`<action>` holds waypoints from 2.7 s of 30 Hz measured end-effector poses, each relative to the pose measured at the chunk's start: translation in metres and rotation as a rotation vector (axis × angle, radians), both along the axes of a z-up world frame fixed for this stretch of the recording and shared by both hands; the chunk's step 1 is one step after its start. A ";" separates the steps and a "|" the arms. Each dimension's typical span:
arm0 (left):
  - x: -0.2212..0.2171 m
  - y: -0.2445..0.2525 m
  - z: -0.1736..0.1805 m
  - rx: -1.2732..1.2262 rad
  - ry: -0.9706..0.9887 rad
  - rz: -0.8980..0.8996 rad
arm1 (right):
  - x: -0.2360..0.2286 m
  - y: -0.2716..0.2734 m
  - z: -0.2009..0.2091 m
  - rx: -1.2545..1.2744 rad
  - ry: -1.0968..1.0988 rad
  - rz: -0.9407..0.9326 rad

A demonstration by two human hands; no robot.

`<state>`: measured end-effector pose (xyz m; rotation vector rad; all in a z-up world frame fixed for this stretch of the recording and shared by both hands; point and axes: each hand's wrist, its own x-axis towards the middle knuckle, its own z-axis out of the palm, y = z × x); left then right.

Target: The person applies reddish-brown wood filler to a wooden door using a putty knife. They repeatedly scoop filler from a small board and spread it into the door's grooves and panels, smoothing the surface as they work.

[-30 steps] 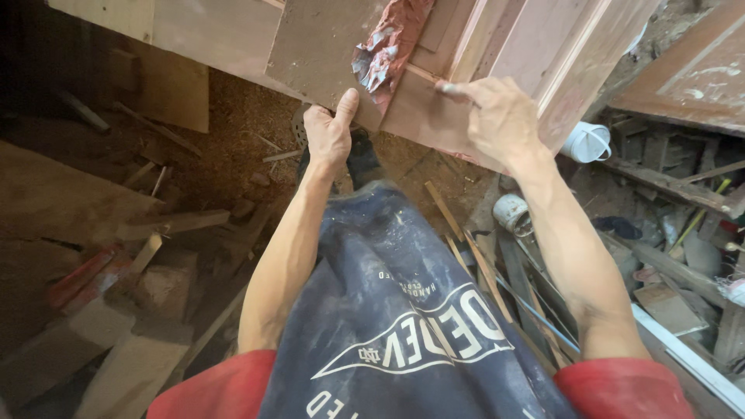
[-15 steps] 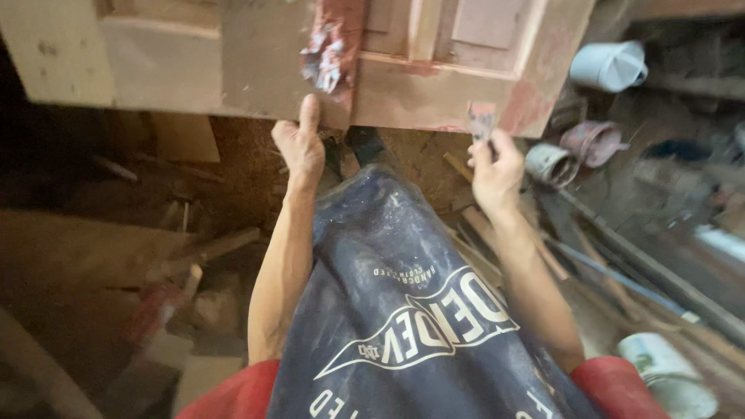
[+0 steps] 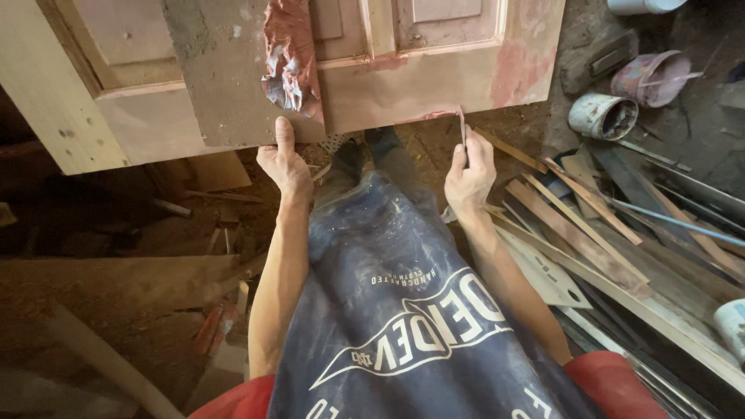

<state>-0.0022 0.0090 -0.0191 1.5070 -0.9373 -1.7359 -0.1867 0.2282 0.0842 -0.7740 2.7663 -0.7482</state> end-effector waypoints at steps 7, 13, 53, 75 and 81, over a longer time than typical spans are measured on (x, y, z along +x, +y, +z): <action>-0.004 -0.002 0.005 0.087 0.094 0.076 | 0.018 -0.015 0.000 0.056 -0.022 0.051; 0.001 -0.003 0.009 0.028 -0.091 -0.043 | 0.017 -0.048 0.003 -0.031 -0.626 -0.124; 0.001 -0.009 0.015 0.056 -0.123 -0.042 | -0.012 -0.136 -0.005 0.188 -0.181 0.422; -0.003 -0.012 0.019 0.000 -0.022 -0.018 | -0.029 -0.145 0.020 0.393 -0.269 0.537; -0.002 -0.009 0.016 0.072 -0.009 0.000 | -0.062 -0.164 0.024 0.552 0.056 0.880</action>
